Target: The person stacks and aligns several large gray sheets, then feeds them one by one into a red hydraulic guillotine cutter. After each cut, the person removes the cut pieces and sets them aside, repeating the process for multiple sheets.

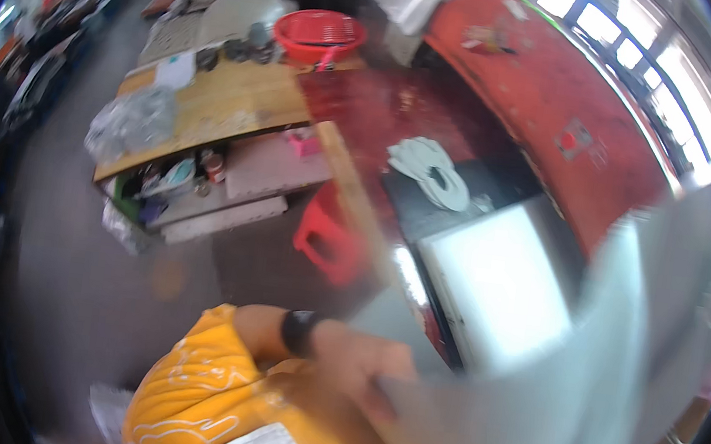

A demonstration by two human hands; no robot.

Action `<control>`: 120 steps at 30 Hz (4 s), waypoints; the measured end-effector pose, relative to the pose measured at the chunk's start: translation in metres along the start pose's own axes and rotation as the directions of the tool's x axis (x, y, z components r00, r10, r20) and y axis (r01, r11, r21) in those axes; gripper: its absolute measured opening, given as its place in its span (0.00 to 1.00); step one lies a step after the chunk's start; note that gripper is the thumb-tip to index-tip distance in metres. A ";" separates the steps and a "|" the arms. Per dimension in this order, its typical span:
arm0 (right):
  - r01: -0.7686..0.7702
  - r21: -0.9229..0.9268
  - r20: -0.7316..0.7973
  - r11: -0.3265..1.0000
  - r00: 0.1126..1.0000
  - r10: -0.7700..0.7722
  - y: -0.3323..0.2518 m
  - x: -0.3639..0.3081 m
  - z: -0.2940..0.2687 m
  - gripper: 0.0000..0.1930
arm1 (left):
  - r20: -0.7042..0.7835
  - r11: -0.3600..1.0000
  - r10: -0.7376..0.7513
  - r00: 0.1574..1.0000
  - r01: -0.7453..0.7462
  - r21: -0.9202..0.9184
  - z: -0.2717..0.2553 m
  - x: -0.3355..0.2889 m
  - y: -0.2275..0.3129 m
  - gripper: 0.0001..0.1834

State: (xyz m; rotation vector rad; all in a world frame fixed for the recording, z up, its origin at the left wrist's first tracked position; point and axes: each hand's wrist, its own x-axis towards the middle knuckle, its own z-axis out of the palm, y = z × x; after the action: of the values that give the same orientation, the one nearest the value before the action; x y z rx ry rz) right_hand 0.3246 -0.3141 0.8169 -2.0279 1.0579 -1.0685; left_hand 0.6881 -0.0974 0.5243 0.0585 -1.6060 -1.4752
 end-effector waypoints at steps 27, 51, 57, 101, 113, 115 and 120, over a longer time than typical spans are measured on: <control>-0.664 0.517 -0.425 0.539 0.348 0.836 0.132 -0.517 0.086 0.19 | -0.450 0.866 -0.434 0.780 0.499 0.029 -0.088 -0.021 0.006 0.42; -0.752 -0.165 -0.751 0.639 0.516 0.413 0.325 -0.281 -0.007 0.30 | -0.640 0.089 -0.234 0.731 0.672 0.735 -0.246 0.102 -0.175 0.26; -0.872 -0.470 -0.555 0.141 0.415 0.721 0.310 -0.374 -0.038 0.47 | -0.389 -0.278 -0.252 0.886 0.319 0.906 -0.187 0.109 -0.202 0.29; -0.415 -0.761 -0.212 0.499 0.886 0.413 0.256 0.016 0.327 0.46 | -0.066 0.476 -0.114 0.991 0.112 0.872 -0.245 0.063 -0.157 0.14; -0.591 -0.688 -0.331 0.421 0.772 0.543 0.248 0.039 0.338 0.45 | -0.092 0.505 -0.125 0.988 0.143 0.851 -0.247 0.071 -0.156 0.14; -0.597 -0.690 -0.329 0.410 0.763 0.557 0.245 0.044 0.339 0.45 | -0.091 0.504 -0.130 0.987 0.145 0.852 -0.249 0.073 -0.155 0.14; -0.579 -0.688 -0.301 0.437 0.776 0.555 0.244 0.044 0.340 0.45 | -0.095 0.501 -0.128 0.987 0.147 0.853 -0.250 0.076 -0.156 0.14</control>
State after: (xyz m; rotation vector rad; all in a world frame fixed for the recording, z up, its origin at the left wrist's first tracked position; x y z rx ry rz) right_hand 0.5433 -0.4246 0.4752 -1.9067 2.3004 -0.2624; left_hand 0.7206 -0.3761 0.4055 0.7932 -2.2181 -0.6077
